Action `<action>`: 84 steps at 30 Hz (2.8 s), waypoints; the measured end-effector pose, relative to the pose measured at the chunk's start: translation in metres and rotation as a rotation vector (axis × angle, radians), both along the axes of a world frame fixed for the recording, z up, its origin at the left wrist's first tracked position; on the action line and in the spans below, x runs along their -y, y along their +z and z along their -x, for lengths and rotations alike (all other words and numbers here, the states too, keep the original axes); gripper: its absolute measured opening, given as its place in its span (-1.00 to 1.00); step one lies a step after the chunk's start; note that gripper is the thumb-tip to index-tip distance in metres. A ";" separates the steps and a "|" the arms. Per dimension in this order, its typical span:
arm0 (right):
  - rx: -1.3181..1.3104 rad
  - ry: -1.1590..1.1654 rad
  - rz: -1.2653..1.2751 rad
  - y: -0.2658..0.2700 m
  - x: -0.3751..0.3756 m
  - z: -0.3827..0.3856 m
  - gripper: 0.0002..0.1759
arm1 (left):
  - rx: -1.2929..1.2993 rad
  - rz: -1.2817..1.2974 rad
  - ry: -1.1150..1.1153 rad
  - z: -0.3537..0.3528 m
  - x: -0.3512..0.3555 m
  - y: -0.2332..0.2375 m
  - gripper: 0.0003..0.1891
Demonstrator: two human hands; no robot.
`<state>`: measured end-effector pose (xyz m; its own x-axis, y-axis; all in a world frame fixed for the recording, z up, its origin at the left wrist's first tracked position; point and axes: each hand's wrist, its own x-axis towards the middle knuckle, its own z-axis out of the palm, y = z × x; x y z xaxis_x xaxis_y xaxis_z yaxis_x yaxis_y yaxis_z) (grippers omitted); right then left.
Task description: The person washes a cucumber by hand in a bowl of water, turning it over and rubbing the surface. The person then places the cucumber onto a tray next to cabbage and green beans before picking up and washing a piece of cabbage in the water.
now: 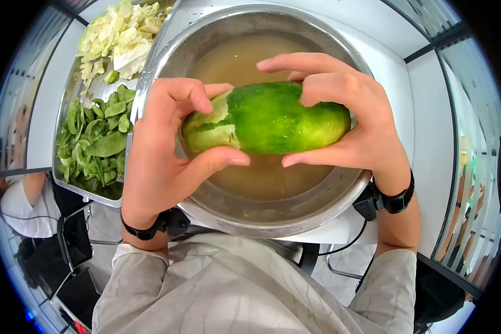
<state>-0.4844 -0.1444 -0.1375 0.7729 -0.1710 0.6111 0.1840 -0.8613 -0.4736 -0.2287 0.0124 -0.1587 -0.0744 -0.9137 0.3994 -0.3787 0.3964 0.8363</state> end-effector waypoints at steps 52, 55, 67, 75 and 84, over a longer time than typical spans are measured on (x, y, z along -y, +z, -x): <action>-0.007 -0.002 -0.017 -0.001 -0.001 0.000 -0.29 | -0.025 -0.033 -0.003 0.003 -0.001 0.005 -0.28; 0.003 -0.005 -0.007 0.000 -0.001 -0.001 -0.29 | -0.029 -0.033 -0.003 0.003 -0.001 0.005 -0.28; -0.022 0.006 0.000 0.000 0.000 0.000 -0.30 | 0.006 -0.015 -0.017 0.000 0.001 0.001 -0.28; -0.021 0.003 -0.003 0.001 0.000 0.000 -0.29 | -0.005 -0.021 0.002 0.001 -0.001 0.001 -0.27; -0.001 -0.009 -0.028 0.001 -0.001 0.000 -0.28 | -0.012 -0.001 -0.016 0.000 0.000 0.001 -0.28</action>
<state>-0.4844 -0.1438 -0.1366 0.7717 -0.1947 0.6054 0.1761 -0.8493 -0.4977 -0.2287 0.0121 -0.1576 -0.0842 -0.9130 0.3992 -0.3620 0.4013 0.8414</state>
